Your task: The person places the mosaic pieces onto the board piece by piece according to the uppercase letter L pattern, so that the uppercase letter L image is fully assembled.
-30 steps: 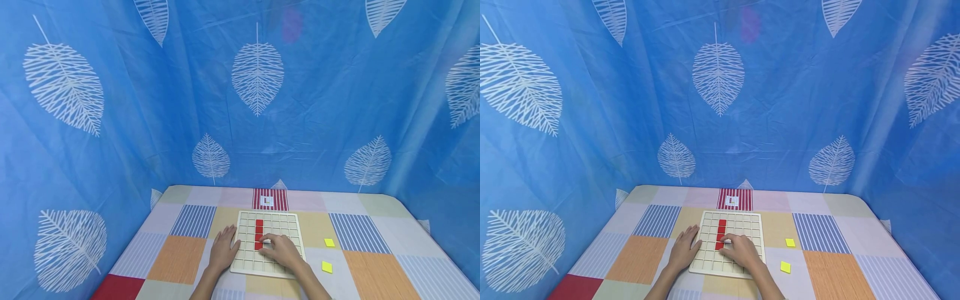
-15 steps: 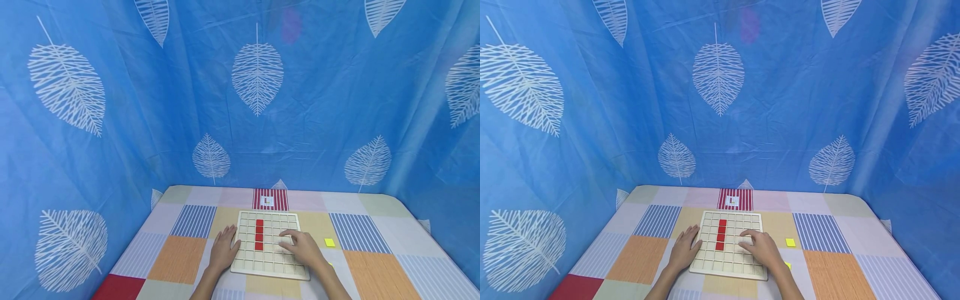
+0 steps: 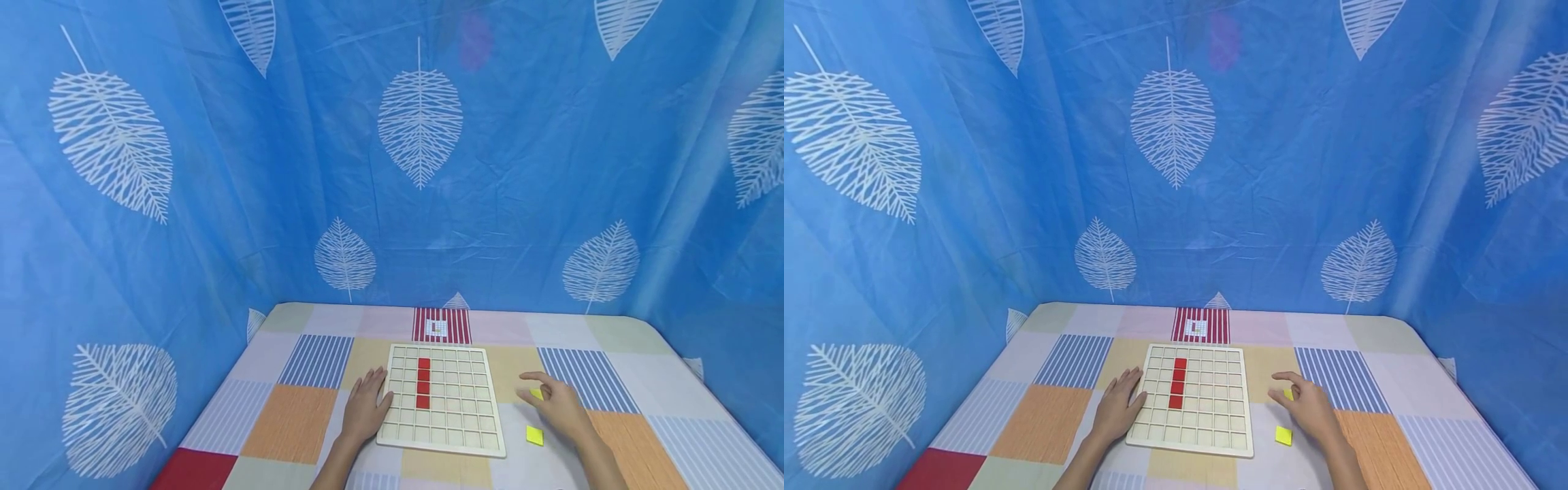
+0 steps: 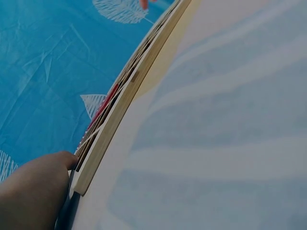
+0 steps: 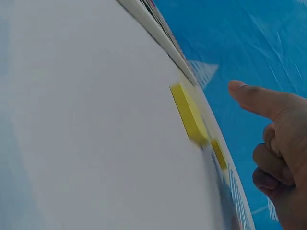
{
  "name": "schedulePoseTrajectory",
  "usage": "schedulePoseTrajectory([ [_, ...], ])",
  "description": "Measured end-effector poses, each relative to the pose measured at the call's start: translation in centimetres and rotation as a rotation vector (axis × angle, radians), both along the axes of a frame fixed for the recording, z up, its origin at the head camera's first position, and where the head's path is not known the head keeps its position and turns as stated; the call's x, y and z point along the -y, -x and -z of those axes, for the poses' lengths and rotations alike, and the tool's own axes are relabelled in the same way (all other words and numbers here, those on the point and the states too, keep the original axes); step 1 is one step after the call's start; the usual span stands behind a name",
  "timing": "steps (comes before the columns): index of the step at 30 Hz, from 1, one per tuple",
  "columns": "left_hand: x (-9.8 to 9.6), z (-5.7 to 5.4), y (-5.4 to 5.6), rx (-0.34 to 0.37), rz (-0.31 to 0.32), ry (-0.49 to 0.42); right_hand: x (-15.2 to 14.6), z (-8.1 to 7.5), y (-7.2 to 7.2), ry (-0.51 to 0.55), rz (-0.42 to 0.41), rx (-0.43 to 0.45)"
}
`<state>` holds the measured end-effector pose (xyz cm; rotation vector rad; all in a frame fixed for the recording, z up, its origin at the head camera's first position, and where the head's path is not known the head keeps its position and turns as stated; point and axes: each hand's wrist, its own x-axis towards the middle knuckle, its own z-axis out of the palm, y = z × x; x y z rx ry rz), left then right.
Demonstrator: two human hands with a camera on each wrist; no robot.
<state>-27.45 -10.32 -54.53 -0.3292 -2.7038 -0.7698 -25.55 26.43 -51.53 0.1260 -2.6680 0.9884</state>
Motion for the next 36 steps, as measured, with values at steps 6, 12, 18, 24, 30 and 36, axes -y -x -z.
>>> schedulePoseTrajectory([
  [6,0.0,0.1,-0.2,-0.005,0.007,-0.012,-2.4,0.2,-0.9,-0.042,0.055,0.110],
  [12,0.0,0.0,-0.2,-0.002,0.013,-0.009,-3.1,0.7,-1.1,-0.085,0.059,0.138],
  [18,-0.1,0.0,0.0,0.013,0.012,-0.007,-3.4,1.0,-1.0,-0.103,0.066,0.155],
  [24,-0.1,-0.2,0.0,0.004,0.013,-0.008,-3.4,1.0,-1.0,-0.107,0.081,0.146],
  [30,-0.1,-0.3,-0.1,-0.003,0.016,-0.013,-2.9,0.4,-1.1,-0.105,0.097,0.094],
  [36,0.0,-0.2,-0.1,0.001,0.014,-0.012,-1.4,-0.6,-1.0,-0.082,0.076,0.010],
])
